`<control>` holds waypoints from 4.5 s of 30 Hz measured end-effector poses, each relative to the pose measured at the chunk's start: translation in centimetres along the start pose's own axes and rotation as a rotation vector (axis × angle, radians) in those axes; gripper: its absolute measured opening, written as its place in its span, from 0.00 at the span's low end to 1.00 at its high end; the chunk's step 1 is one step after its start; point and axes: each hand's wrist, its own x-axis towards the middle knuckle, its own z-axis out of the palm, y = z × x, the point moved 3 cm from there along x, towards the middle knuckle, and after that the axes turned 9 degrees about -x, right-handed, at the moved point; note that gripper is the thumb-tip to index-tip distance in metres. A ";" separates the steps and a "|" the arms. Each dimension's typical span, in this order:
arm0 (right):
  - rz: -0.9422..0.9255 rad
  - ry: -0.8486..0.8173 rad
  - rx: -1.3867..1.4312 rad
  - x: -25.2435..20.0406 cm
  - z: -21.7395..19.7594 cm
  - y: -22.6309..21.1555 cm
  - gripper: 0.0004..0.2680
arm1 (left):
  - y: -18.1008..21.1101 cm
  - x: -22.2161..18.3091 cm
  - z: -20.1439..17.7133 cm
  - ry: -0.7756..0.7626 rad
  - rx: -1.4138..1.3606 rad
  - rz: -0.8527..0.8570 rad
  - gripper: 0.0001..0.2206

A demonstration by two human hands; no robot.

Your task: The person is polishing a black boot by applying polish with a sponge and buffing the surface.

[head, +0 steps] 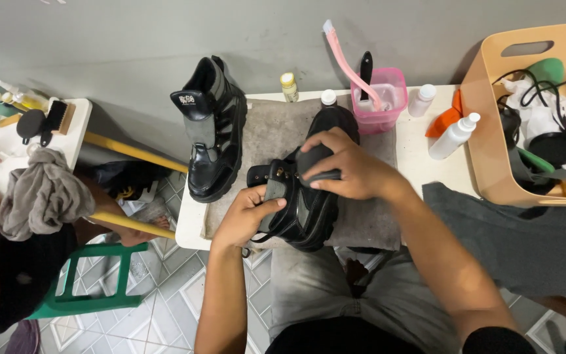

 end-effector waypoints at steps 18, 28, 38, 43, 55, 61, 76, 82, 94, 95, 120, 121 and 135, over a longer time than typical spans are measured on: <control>0.019 -0.036 -0.063 -3.2 0.7 -3.3 0.06 | -1.0 0.2 -1.0 0.024 -0.068 -0.011 0.06; 0.012 -0.050 0.006 -3.8 0.0 -5.2 0.05 | -1.2 0.3 -1.2 0.022 -0.053 -0.001 0.06; 0.158 0.063 -0.088 -5.5 0.3 -4.5 0.06 | -1.7 0.2 -1.7 0.033 -0.060 0.004 0.07; 0.179 0.330 -0.172 -7.1 2.6 -3.7 0.10 | -1.5 0.1 -1.4 0.035 -0.066 0.009 0.07; 0.421 0.571 -0.462 -9.7 -2.2 -2.3 0.09 | -4.2 0.9 -4.2 0.106 -0.089 -0.008 0.07; 0.457 0.416 -0.663 -14.8 2.2 0.2 0.08 | -3.5 0.6 -3.6 0.142 -0.098 -0.011 0.07; 0.449 0.309 -0.845 -14.1 2.1 -1.5 0.07 | -1.2 -0.1 -1.2 0.103 0.021 0.048 0.05; 0.447 0.301 -0.835 -14.6 2.3 -1.3 0.03 | -1.0 -0.3 -0.7 0.086 0.043 0.057 0.06; 0.422 0.287 -0.809 -14.9 2.1 -1.1 0.08 | -2.3 0.2 -1.8 0.066 0.034 0.061 0.05; 0.416 0.293 -0.813 -14.9 2.0 -1.2 0.08 | -2.3 0.3 -1.7 0.064 0.036 0.070 0.05; 0.534 0.263 -0.817 -14.6 2.3 -1.1 0.07 | -1.9 0.0 -1.1 0.068 0.019 0.037 0.03; 0.533 0.266 -0.818 -14.6 2.2 -1.2 0.07 | -1.4 -0.1 -0.6 0.061 0.028 0.044 0.03; 0.514 0.277 -0.812 -14.4 2.0 -1.4 0.04 | -0.6 -0.2 0.4 0.030 0.057 0.058 0.03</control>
